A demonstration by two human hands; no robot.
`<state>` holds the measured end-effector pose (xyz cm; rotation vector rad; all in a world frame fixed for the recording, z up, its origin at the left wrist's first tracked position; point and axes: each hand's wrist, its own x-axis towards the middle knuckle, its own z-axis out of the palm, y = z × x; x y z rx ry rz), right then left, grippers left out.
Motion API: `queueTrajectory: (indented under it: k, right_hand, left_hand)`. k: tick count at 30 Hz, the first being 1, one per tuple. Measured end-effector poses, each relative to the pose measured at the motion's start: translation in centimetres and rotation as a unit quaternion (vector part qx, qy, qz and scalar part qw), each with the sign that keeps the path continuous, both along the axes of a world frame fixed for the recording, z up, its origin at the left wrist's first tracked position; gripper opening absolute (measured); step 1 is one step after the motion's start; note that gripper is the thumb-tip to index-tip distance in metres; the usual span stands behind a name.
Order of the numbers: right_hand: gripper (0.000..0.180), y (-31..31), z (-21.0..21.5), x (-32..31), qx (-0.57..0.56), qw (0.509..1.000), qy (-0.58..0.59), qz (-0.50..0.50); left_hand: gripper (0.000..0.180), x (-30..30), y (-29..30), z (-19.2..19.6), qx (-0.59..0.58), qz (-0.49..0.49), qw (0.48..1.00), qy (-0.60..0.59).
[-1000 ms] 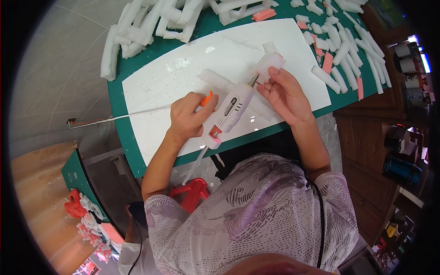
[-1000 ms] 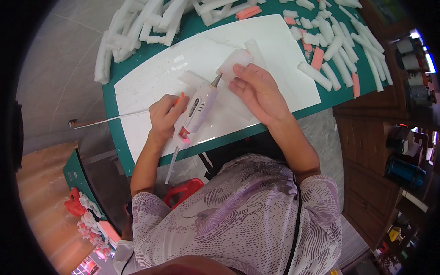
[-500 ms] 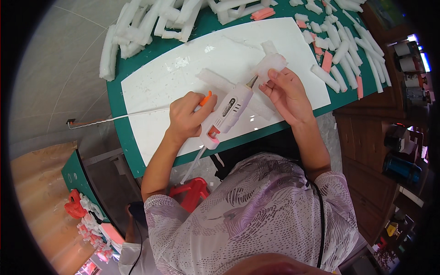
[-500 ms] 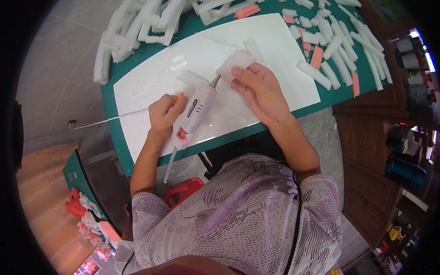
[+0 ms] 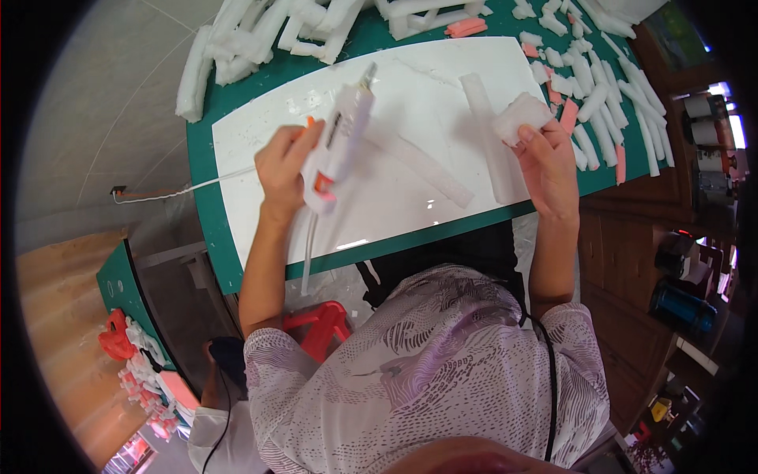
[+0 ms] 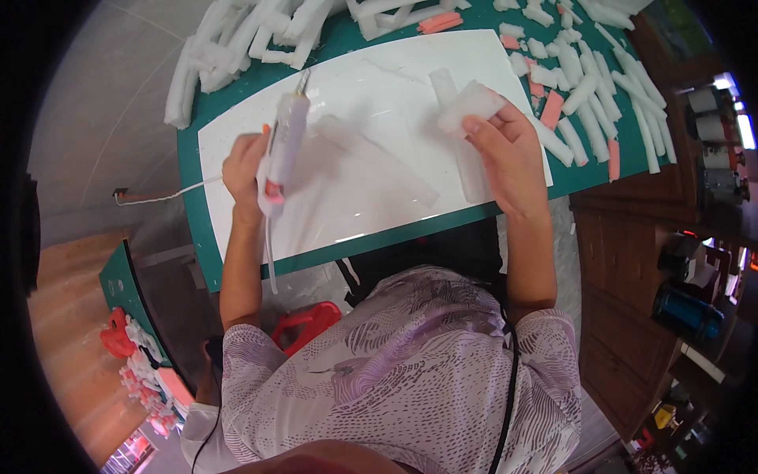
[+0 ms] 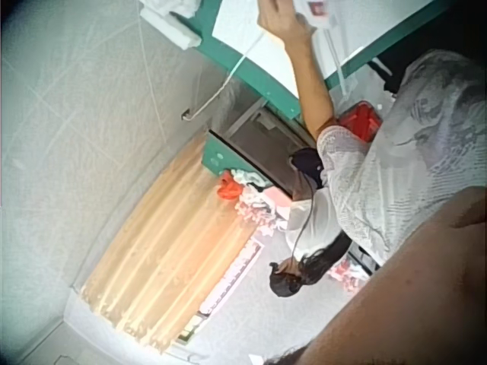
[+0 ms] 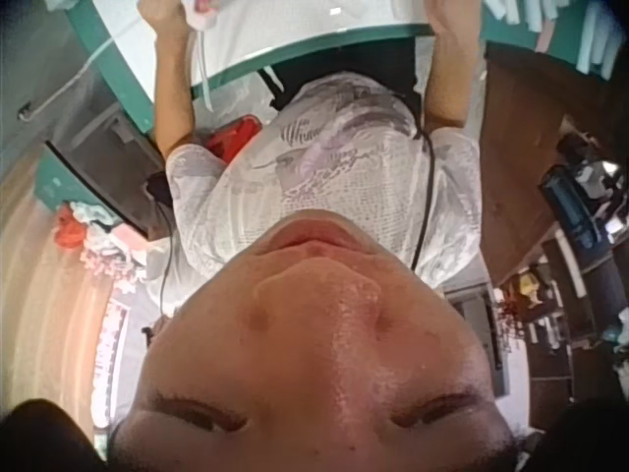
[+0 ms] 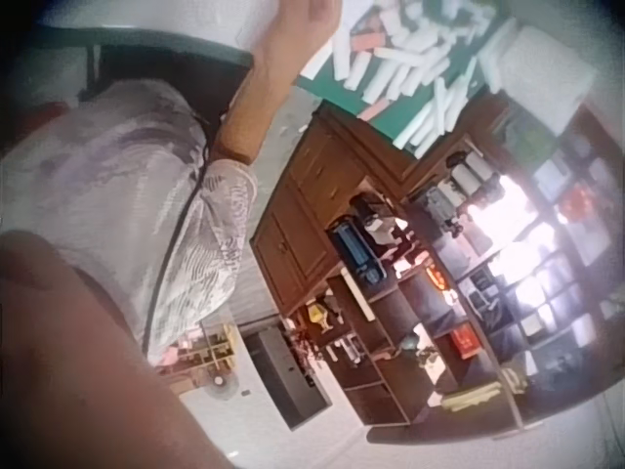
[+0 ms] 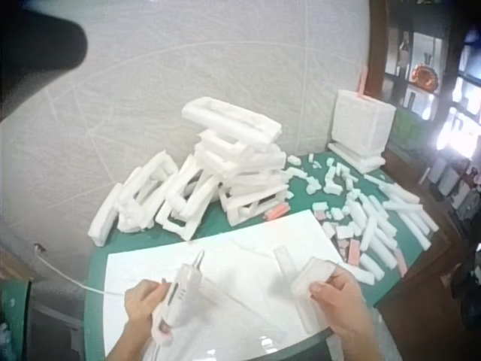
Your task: Assembling structures from white and pink foam pieces using a hot glue gun on a production table.
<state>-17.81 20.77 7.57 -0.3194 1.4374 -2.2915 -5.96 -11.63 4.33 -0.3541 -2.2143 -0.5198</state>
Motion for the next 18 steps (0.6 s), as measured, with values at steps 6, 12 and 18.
queueTrajectory:
  k: [6, 12, 18]
  right_hand:
    - [0.046, 1.3, 0.4, 0.2, 0.034, 0.999, -0.002, 0.029]
    - [0.050, 1.3, 0.1, 0.6, 0.044, 0.994, 0.021, 0.102]
    - [0.056, 1.2, 0.0, 0.5, 0.039, 0.992, 0.058, 0.105]
  left_hand:
    - [0.044, -0.3, -1.4, -0.4, 0.072, 0.018, 0.997, -0.034]
    - [0.045, -0.4, -0.4, -0.7, 0.048, -0.019, 0.997, -0.054]
    - [0.048, -0.6, -1.1, -0.2, 0.046, -0.004, 0.996, -0.076]
